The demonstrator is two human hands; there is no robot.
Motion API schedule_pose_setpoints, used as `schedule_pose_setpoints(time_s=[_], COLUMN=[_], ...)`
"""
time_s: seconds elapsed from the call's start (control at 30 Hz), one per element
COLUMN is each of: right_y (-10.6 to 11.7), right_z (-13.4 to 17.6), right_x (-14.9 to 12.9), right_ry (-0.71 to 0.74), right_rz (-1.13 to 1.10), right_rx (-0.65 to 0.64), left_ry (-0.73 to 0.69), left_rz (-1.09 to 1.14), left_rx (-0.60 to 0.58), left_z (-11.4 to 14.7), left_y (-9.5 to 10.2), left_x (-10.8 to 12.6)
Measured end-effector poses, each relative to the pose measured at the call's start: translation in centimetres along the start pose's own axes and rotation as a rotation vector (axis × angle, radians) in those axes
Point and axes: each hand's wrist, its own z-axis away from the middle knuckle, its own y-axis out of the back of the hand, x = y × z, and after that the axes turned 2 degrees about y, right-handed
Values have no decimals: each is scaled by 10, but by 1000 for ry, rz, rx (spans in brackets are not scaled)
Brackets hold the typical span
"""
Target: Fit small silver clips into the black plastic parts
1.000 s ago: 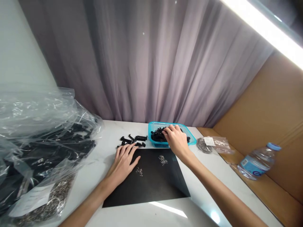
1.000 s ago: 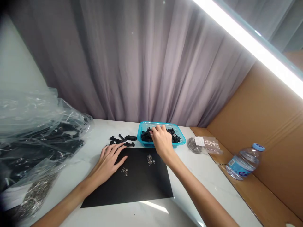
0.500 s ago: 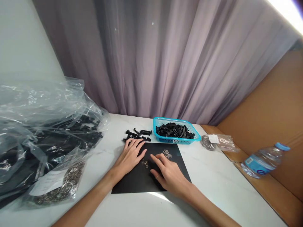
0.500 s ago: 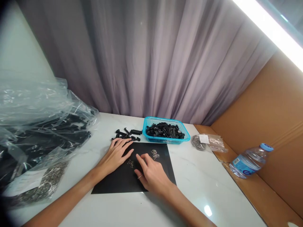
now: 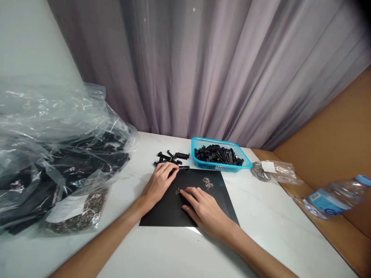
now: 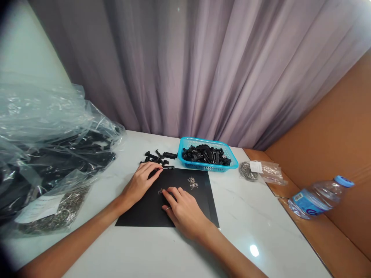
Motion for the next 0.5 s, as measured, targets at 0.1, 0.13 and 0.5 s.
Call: schedule_pose_setpoints(time_s=[0.1,0.13,0.5], right_y=[-3,-3,4], right_z=[1,1,3], right_x=[2,2,2], right_ry=[-25,-31,-18], right_rz=[-46,-56,-15], right_rx=[33,32,-3], left_ry=[30,43,111], left_rz=[12,16,8], left_rx=[13,17,34], left_z=[-1,-1,-6], left_y=[1,2,5], left_x=[2,2,8])
